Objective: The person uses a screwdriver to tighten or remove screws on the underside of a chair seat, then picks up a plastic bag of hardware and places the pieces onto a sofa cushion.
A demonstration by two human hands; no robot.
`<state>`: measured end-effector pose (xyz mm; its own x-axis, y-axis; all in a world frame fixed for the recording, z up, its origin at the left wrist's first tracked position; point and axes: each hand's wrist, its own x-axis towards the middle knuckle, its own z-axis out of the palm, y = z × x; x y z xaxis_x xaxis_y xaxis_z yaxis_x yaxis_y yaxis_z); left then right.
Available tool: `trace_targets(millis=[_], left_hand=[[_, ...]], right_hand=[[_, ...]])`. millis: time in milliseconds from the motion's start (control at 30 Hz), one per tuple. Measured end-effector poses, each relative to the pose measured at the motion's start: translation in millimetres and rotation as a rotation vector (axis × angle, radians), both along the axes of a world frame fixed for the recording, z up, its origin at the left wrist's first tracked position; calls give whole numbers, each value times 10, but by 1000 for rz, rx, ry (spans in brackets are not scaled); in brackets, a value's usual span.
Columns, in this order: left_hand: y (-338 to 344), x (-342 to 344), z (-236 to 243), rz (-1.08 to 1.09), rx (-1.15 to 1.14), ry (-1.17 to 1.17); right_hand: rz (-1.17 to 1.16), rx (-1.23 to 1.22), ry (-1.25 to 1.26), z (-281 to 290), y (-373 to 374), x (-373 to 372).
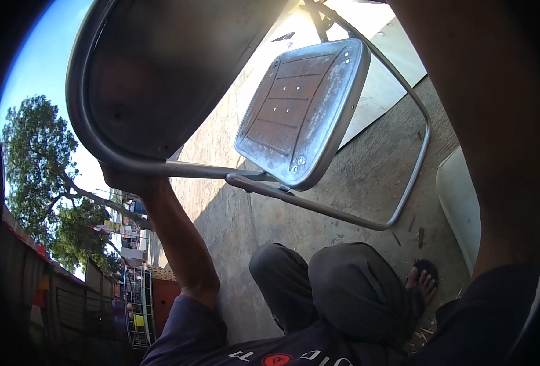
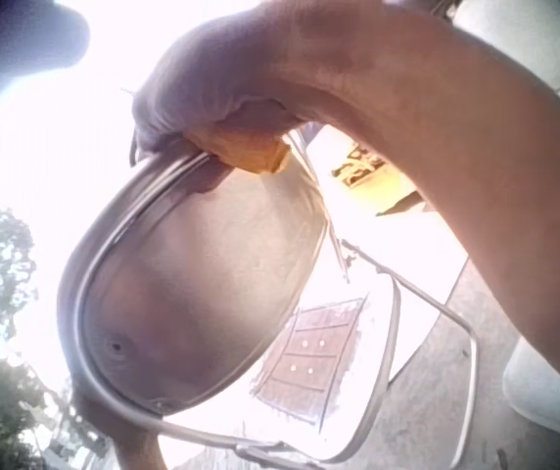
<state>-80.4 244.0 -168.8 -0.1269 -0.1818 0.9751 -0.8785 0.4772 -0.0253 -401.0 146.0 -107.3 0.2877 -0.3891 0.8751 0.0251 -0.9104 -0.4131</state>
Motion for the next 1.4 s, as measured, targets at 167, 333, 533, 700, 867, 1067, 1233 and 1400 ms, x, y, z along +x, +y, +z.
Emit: trace_targets(millis=[167, 333, 533, 700, 867, 1067, 1233, 1400], left_hand=[[33, -78, 4, -141, 62, 84], [26, -209, 34, -83, 30, 106], [76, -272, 69, -51, 213, 223], [94, -212, 130, -682, 464, 555], [121, -185, 193, -651, 480, 524], [150, -358, 243, -827, 518, 579], [269, -318, 340, -812, 700, 499], [353, -424, 140, -597, 503, 354]], right_hand=[[9, 11, 23, -6, 17, 16], [18, 10, 52, 24, 23, -68], [30, 26, 102, 29, 7, -156], [-17, 29, 75, 3, 129, -115], [-24, -1, 44, -19, 151, -115], [-58, 215, 150, 171, 258, -110], [-51, 233, 120, 166, 327, -110], [-79, 232, 157, 199, 347, -147]])
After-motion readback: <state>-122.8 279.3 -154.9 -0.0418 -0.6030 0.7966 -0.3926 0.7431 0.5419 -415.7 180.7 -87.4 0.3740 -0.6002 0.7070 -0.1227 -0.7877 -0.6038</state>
